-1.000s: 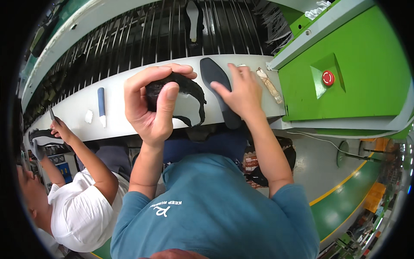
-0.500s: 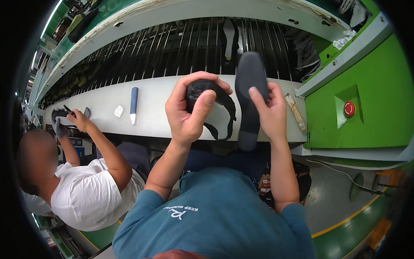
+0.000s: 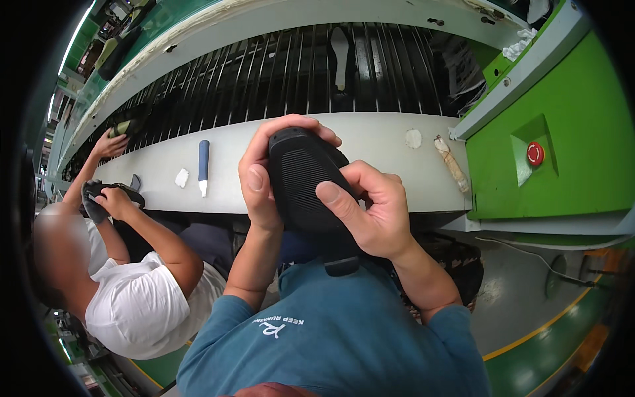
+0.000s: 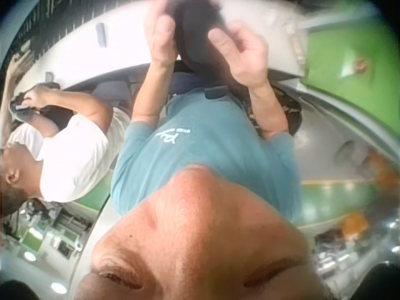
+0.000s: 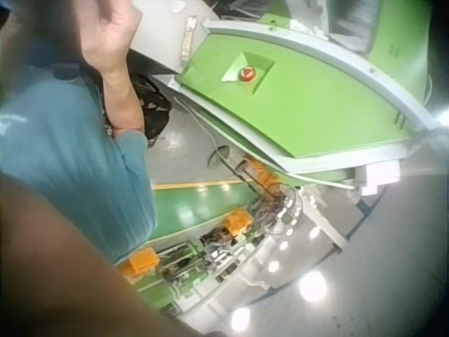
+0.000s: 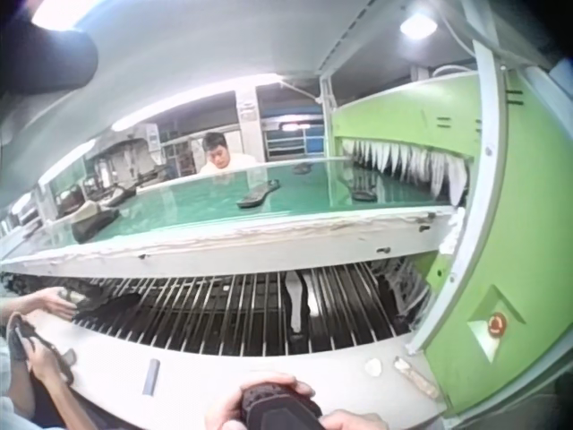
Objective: The person assembles a black slip-on shoe by hand, inserting a gray insole and pressing the upper onto the sole. They repeatedly inspect the shoe, rotate it, and use a small tool to adjust or clean the sole area. The process is repeated for multiple shoes on a factory line.
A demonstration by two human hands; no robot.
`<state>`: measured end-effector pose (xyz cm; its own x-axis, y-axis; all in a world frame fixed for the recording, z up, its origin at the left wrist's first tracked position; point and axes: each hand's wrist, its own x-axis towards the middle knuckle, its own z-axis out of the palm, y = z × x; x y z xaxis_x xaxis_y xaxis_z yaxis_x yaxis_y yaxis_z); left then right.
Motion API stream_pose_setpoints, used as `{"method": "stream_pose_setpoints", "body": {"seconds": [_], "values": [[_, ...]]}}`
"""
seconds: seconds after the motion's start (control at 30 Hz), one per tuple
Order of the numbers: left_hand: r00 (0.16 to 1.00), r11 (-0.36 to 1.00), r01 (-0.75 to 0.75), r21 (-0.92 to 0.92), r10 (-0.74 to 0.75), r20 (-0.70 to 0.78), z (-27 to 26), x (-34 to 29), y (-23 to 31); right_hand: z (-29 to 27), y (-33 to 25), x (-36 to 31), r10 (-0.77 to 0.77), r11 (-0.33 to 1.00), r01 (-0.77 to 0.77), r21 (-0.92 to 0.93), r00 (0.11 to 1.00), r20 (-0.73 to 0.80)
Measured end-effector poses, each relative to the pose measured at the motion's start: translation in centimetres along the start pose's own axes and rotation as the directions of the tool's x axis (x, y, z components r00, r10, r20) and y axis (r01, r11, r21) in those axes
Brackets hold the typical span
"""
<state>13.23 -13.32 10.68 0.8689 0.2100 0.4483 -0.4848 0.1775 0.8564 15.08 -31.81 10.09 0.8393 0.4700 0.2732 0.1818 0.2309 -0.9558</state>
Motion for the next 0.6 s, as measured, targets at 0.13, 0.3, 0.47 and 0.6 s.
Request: {"method": "stream_pose_setpoints", "body": {"seconds": [0.13, 0.3, 0.47, 0.6], "values": [[0.999, 0.998, -0.027, 0.051, 0.026, 0.025, 0.32, -0.03, -0.17, 0.09, -0.01, 0.06, 0.017, 1.000, -0.017, -0.007, 1.000, -0.010], [1.000, 0.997, 0.001, 0.079, -0.002, 0.021, 0.71, -0.01, 0.19, -0.59, 0.50, 0.13, 0.006, 0.999, -0.006, -0.034, 1.000, 0.009], [1.000, 0.997, -0.007, 0.071, 0.005, 0.018, 0.79, 0.00, -0.16, -0.67, 0.44, 0.21, -0.007, 0.999, 0.008, -0.036, 1.000, 0.010], [1.000, 0.998, -0.004, 0.065, 0.003, 0.011, 0.92, 0.03, -0.06, -0.65, 0.71, 0.33, -0.036, 0.999, 0.036, -0.025, 0.999, 0.007]]}}
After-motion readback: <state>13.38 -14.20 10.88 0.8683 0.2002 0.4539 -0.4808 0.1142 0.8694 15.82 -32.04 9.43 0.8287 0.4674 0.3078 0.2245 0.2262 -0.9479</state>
